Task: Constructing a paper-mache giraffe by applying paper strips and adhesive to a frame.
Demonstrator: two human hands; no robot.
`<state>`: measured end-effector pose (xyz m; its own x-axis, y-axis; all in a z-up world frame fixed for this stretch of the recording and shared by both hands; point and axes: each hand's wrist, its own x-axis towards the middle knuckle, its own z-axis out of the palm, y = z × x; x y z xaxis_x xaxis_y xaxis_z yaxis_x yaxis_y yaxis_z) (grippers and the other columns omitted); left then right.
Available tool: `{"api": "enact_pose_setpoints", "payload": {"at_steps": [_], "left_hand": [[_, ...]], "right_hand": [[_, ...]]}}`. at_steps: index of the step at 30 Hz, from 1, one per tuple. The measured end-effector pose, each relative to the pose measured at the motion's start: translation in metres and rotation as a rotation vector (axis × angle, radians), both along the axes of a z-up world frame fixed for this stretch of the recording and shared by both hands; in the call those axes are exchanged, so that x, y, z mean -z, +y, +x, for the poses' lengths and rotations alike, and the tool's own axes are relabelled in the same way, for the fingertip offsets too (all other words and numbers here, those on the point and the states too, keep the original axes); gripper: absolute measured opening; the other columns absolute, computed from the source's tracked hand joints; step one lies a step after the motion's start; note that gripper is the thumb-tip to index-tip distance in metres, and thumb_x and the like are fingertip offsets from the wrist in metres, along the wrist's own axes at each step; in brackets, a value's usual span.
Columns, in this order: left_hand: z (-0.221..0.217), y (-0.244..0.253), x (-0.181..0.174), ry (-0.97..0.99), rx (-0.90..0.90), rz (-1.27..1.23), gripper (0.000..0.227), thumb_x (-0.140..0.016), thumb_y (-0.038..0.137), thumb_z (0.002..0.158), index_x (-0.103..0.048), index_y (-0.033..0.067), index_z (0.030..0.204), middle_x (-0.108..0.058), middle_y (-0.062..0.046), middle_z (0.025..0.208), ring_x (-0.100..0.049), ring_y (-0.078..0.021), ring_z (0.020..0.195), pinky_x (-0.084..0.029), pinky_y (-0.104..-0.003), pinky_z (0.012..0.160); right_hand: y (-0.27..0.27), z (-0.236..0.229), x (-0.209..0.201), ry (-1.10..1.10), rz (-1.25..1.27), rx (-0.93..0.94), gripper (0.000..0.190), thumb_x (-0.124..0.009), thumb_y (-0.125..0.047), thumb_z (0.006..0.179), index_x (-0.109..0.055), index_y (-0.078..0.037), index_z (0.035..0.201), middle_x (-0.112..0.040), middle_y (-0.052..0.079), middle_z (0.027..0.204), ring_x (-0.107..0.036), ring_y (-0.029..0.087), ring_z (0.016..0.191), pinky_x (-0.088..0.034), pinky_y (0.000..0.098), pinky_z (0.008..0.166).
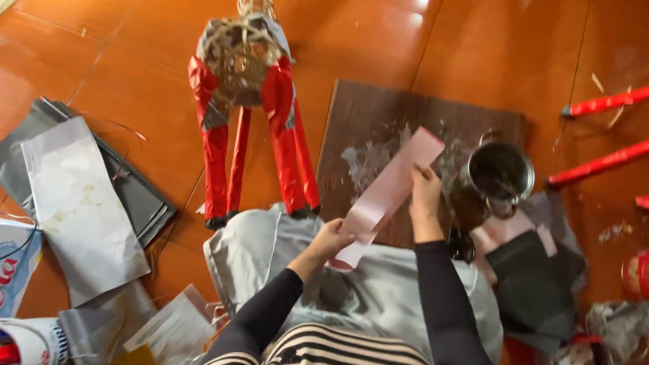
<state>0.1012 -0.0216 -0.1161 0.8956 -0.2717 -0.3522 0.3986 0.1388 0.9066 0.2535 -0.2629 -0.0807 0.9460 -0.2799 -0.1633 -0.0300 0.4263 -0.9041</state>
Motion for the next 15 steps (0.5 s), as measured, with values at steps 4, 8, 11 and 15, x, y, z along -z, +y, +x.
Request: {"api": "enact_pose_setpoints", "payload": {"at_steps": [4, 8, 11, 15], "left_hand": [[0.027, -0.011, 0.054, 0.079, -0.163, 0.109, 0.030, -0.070, 0.006, 0.084, -0.067, -0.0042, 0.112, -0.073, -0.009, 0.096, -0.068, -0.0162, 0.086, -0.056, -0.033, 0.076], [0.034, -0.010, 0.072, 0.217, -0.289, 0.172, 0.032, -0.071, 0.008, 0.083, -0.068, -0.0031, 0.113, -0.074, -0.009, 0.093, -0.069, -0.0177, 0.082, -0.056, -0.034, 0.073], [0.022, -0.002, 0.076, 0.303, -0.274, 0.211, 0.031, -0.070, 0.010, 0.086, -0.067, -0.0030, 0.114, -0.072, -0.010, 0.091, -0.067, -0.0197, 0.080, -0.054, -0.036, 0.070], [0.003, 0.004, 0.084, 0.298, -0.278, 0.171, 0.033, -0.071, 0.012, 0.089, -0.065, -0.0035, 0.117, -0.071, -0.012, 0.095, -0.067, -0.0198, 0.082, -0.054, -0.035, 0.073]], "right_hand": [[-0.074, -0.005, -0.026, -0.145, -0.930, -0.188, 0.044, -0.073, -0.020, 0.090, -0.064, -0.005, 0.130, -0.066, 0.013, 0.126, -0.061, 0.029, 0.117, -0.048, 0.0398, 0.101], [-0.159, -0.037, -0.076, 0.264, -1.916, -0.094, 0.038, -0.078, -0.031, 0.089, -0.074, -0.011, 0.121, -0.065, 0.017, 0.129, -0.059, 0.040, 0.119, -0.049, 0.0536, 0.098], [-0.219, -0.056, -0.052, 0.386, -1.977, -0.218, 0.035, -0.074, -0.029, 0.094, -0.073, -0.007, 0.122, -0.066, 0.017, 0.128, -0.060, 0.040, 0.117, -0.052, 0.0531, 0.096], [-0.223, -0.060, -0.056, 0.070, -1.991, -0.222, 0.032, -0.071, -0.022, 0.096, -0.071, -0.005, 0.122, -0.064, 0.018, 0.135, -0.060, 0.039, 0.122, -0.053, 0.0501, 0.098]]}}
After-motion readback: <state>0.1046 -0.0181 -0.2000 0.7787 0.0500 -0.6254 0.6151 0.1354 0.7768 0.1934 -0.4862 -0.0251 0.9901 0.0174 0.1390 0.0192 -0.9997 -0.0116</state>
